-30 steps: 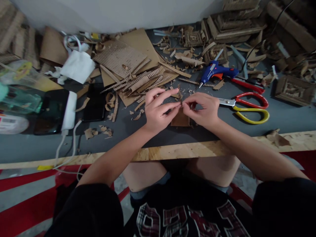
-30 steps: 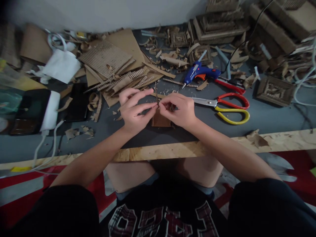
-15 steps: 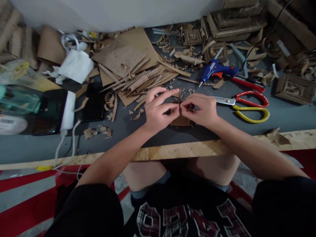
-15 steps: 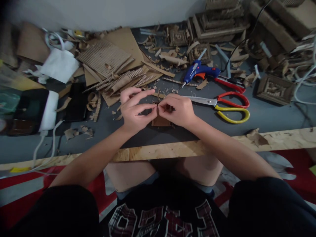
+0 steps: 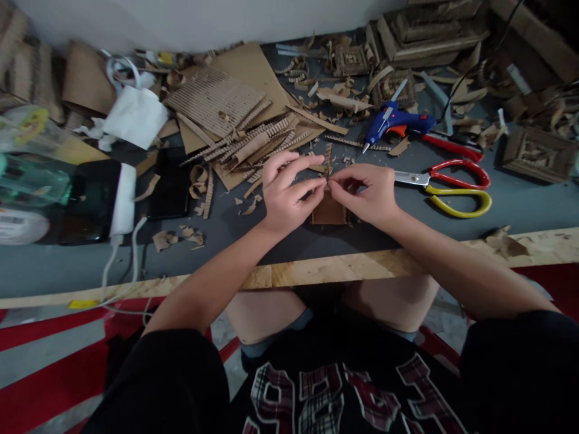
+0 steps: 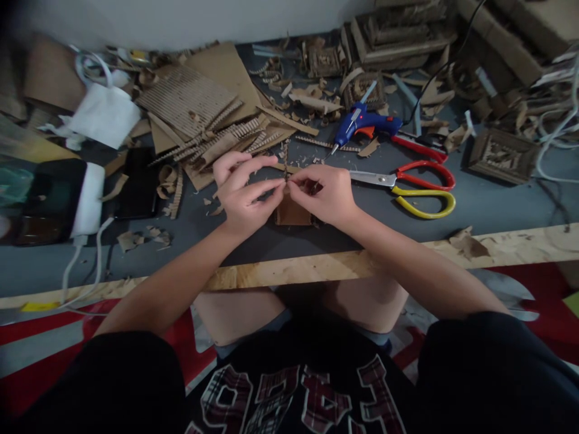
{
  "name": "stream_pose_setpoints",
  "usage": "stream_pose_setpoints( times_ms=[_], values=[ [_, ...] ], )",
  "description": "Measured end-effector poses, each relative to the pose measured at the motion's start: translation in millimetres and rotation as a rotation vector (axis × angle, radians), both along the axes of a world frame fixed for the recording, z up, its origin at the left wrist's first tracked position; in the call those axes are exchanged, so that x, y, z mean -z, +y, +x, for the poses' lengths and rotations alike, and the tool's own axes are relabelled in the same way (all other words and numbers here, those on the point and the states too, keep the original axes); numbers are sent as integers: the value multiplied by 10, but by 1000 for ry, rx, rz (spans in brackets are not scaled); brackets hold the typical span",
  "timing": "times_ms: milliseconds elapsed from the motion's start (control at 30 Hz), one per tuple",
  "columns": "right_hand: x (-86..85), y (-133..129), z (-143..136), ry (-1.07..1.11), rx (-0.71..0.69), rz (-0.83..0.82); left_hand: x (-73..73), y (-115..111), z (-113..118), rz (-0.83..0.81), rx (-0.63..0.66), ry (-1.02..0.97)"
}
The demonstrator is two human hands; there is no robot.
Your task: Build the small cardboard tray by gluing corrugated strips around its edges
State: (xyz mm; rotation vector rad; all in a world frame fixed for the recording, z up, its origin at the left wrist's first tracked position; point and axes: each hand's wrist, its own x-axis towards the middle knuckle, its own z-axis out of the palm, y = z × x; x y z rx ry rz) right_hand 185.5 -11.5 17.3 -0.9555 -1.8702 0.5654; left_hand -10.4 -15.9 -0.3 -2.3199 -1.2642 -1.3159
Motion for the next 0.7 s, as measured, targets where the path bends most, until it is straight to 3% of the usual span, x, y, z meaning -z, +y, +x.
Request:
stream_pose_setpoints(
  times_ms=[200,467,700],
  values=[
    [-3,24,18,-85,-30,76,5,0,-23,-72,63,8],
    [7,26,-10,-76,-50,121,-65,-6,-16,-113,-7,-46],
    [-28,104,61,-34,-237,142,-33,122,-92,-241,137,-104]
  ],
)
